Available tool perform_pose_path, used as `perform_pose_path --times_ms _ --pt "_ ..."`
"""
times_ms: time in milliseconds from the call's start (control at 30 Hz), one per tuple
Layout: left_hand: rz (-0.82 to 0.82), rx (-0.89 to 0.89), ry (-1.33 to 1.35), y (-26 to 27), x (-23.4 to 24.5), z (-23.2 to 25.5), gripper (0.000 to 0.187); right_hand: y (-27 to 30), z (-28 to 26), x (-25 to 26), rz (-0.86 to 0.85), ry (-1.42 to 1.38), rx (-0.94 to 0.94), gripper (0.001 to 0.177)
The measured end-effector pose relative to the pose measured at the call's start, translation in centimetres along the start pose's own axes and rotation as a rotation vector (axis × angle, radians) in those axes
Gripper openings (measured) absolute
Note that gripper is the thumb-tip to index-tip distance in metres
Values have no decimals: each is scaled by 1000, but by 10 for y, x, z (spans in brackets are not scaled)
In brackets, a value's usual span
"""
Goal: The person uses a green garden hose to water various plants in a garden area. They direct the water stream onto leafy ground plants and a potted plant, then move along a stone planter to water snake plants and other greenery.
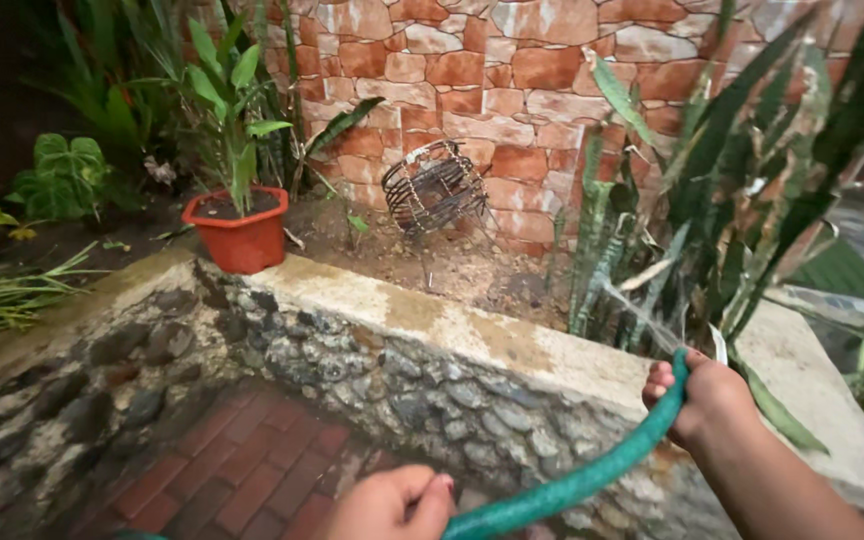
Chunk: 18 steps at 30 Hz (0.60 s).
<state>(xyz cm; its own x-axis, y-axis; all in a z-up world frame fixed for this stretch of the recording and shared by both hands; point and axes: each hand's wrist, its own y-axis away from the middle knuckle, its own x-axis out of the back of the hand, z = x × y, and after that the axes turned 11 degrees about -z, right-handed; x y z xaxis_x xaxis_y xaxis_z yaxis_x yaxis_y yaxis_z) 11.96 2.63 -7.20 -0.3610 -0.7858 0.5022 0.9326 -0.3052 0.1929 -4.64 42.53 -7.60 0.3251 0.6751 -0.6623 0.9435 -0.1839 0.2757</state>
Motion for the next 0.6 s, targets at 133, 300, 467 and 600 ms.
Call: perform_pose_path --times_ms 133,300,467,600 --pt "-5 -1 109 57 -27 -13 32 42 13 17 -83 42 -11 13" --pt "-44 37 102 119 -38 -18 32 111 28 21 6 5 -77 13" --pt "32 -60 95 151 -62 -33 36 164 26 33 -12 3 -44 15" --pt "-20 9 -14 174 -57 -33 36 202 24 40 39 30 -32 17"
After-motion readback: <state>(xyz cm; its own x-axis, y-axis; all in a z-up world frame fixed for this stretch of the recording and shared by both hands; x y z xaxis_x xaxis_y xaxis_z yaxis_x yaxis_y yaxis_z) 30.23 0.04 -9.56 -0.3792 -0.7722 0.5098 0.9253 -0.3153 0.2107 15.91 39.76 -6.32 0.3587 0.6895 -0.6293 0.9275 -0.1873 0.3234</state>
